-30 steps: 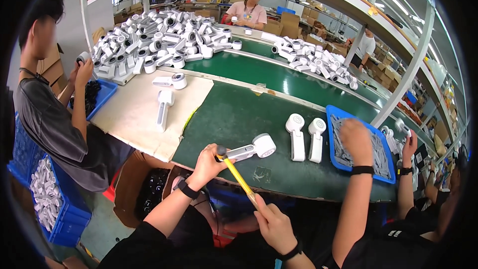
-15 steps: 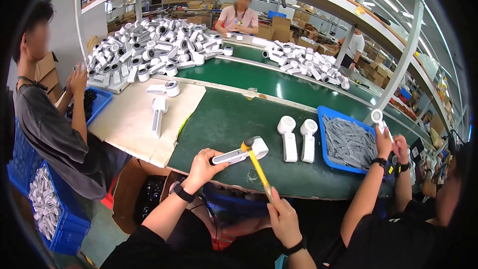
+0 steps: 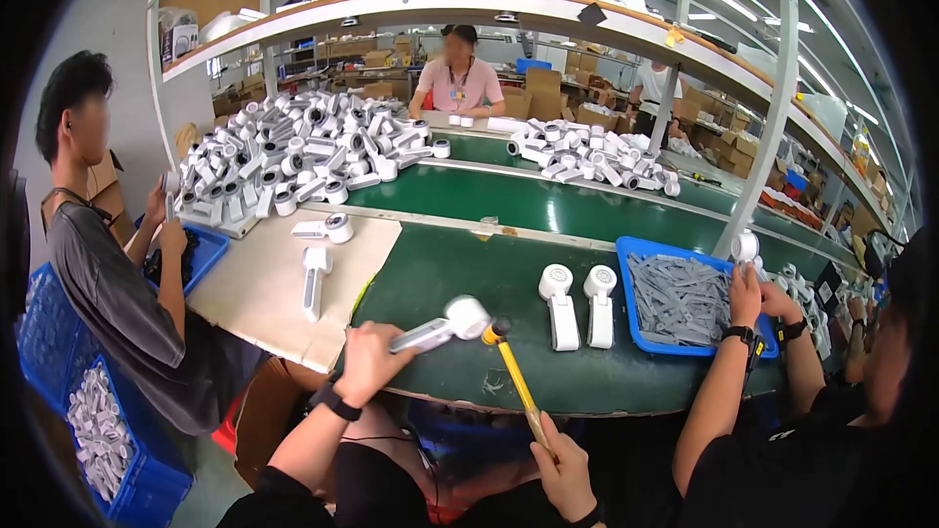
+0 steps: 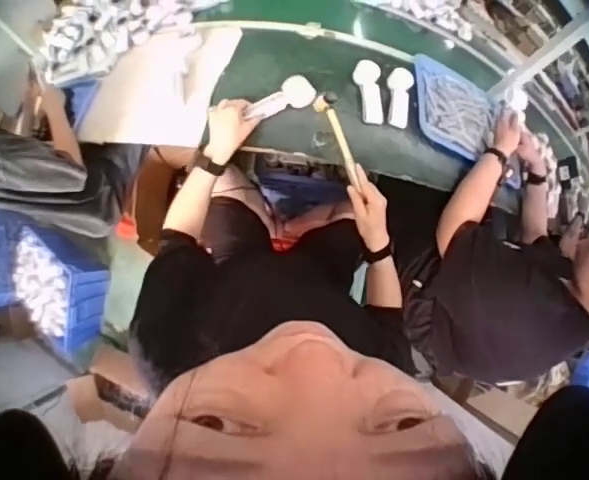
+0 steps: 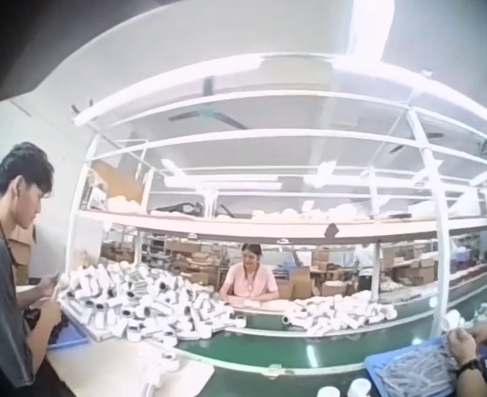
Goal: The person picks up a white fan component, strikes it with a yellow hammer, and then sets it aside to repeat the process.
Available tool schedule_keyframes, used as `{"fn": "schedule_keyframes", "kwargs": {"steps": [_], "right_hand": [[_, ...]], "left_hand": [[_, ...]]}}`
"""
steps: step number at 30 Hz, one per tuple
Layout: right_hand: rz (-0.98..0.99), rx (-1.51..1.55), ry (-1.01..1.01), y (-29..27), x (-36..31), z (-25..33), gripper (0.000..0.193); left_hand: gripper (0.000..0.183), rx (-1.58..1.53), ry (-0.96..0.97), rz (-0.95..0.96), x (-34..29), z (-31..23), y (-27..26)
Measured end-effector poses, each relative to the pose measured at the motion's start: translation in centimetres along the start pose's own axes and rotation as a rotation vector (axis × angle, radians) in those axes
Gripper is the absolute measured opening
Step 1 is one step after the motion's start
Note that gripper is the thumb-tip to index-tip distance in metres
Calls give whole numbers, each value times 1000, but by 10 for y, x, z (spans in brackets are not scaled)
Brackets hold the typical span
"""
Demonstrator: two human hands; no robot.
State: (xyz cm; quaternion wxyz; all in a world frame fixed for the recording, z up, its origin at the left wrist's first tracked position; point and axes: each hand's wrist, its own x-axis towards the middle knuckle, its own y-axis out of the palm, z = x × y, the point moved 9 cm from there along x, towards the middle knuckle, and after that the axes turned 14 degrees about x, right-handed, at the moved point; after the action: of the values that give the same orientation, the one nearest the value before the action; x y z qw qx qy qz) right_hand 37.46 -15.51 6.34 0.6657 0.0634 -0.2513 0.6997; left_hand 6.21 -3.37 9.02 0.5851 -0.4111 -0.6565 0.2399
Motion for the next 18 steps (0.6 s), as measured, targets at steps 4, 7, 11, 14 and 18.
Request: {"fn": "schedule_keyframes", "kwargs": {"steps": [4,7,11,14,18], "right_hand": [[-51,37,14,-23,-35,-26,51],[-99,73,34,-31,-48,-35,52],[-162,116,47,-45,-73,-53,52],[-208,136,63,-48,-84,-60,52],[-258,130,85,-55,-96,-60,53]], "left_hand": [[29,247,-168,-132,6,72,-12],[34,449,-391,-78,12,124,-13],[44,577,-347,-209,34,105,-8],[52,212,70,-156,54,-5,16],[43,-286,313,105,62,-150,74]]}}
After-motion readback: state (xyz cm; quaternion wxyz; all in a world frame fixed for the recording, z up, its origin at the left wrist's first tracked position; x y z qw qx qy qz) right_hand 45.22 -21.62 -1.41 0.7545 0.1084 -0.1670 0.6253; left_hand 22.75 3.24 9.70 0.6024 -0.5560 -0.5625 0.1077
